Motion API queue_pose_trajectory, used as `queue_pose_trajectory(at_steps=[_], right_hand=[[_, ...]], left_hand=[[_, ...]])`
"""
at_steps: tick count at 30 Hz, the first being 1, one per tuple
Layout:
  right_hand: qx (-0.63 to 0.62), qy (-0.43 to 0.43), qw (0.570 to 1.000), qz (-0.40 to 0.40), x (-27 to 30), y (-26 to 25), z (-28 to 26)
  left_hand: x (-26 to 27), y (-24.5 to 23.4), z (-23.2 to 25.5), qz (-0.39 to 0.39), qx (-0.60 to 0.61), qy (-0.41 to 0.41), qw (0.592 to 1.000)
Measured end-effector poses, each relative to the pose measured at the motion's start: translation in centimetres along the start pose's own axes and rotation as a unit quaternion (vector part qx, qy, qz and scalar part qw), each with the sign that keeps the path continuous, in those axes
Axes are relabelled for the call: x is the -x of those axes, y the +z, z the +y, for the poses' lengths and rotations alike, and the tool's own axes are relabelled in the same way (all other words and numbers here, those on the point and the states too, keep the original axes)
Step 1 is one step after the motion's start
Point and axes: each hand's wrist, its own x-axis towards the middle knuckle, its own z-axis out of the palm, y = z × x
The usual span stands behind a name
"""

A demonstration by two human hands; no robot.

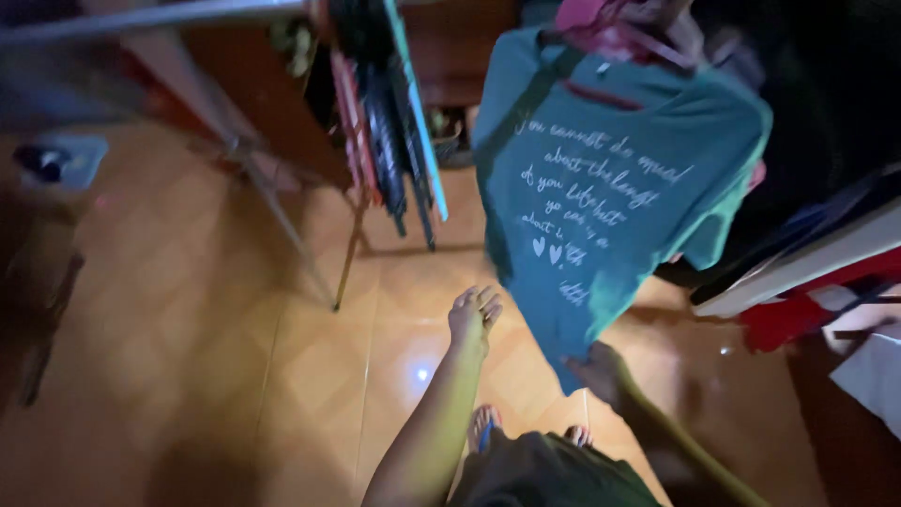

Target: The person takes clothing items from a basket and hangs them on a drying rack using hangers, including a pink shirt, a light-green shirt, and a pair of black shorts.

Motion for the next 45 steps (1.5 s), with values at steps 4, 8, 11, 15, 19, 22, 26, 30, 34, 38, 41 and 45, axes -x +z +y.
queue_pose_trajectory(at_steps=[4, 8, 11, 15, 19, 22, 26, 30, 34, 38, 41, 45], right_hand=[[0.009, -0.077, 0.997, -0.009, -0.2, 0.0, -1.9], [-0.569, -0.113, 0.814, -0.021, -2.4, -2.7, -5.9], [-0.188, -0.161, 0.913, 0.324, 1.3, -7.8, -12.0], [0.047, -0.319, 0.776, 0.542, 5.8, -12.6, -20.8], [0.161, -0.418, 0.658, 0.606, 5.8, -16.3, -24.9], [0.014, -0.361, 0.777, 0.515, 3.2, -18.5, -25.8], [0.032, -0.343, 0.83, 0.439, -0.6, -19.8, -26.0], [0.029, -0.301, 0.873, 0.384, -2.0, -19.7, -26.4], [0.119, -0.193, 0.896, 0.382, -1.6, -19.5, -26.8], [0.095, -0.194, 0.884, 0.414, -0.7, -20.4, -27.1], [0.094, -0.211, 0.883, 0.409, 0.5, -21.3, -27.1], [0.11, -0.175, 0.893, 0.399, 1.1, -21.6, -27.5]], left_hand=[[-0.5, 6.7, 0.6, -0.095, -0.059, 0.05, 0.993], [-1.3, 13.1, 1.0, -0.184, -0.1, 0.111, 0.971], [-0.4, 17.9, 2.0, -0.202, -0.15, 0.186, 0.95], [3.1, 25.0, 5.9, -0.213, -0.189, 0.357, 0.89], [8.1, 30.1, 10.4, -0.215, -0.275, 0.403, 0.846], [10.1, 32.8, 11.7, -0.185, -0.363, 0.415, 0.813], [10.3, 35.0, 11.1, -0.177, -0.387, 0.443, 0.789], [9.5, 36.4, 10.8, -0.172, -0.415, 0.423, 0.787], [9.0, 37.3, 10.6, -0.205, -0.384, 0.438, 0.786], [9.1, 37.9, 10.2, -0.224, -0.377, 0.46, 0.772], [9.6, 38.7, 9.7, -0.221, -0.368, 0.498, 0.753], [10.5, 39.7, 9.1, -0.222, -0.398, 0.411, 0.79]])
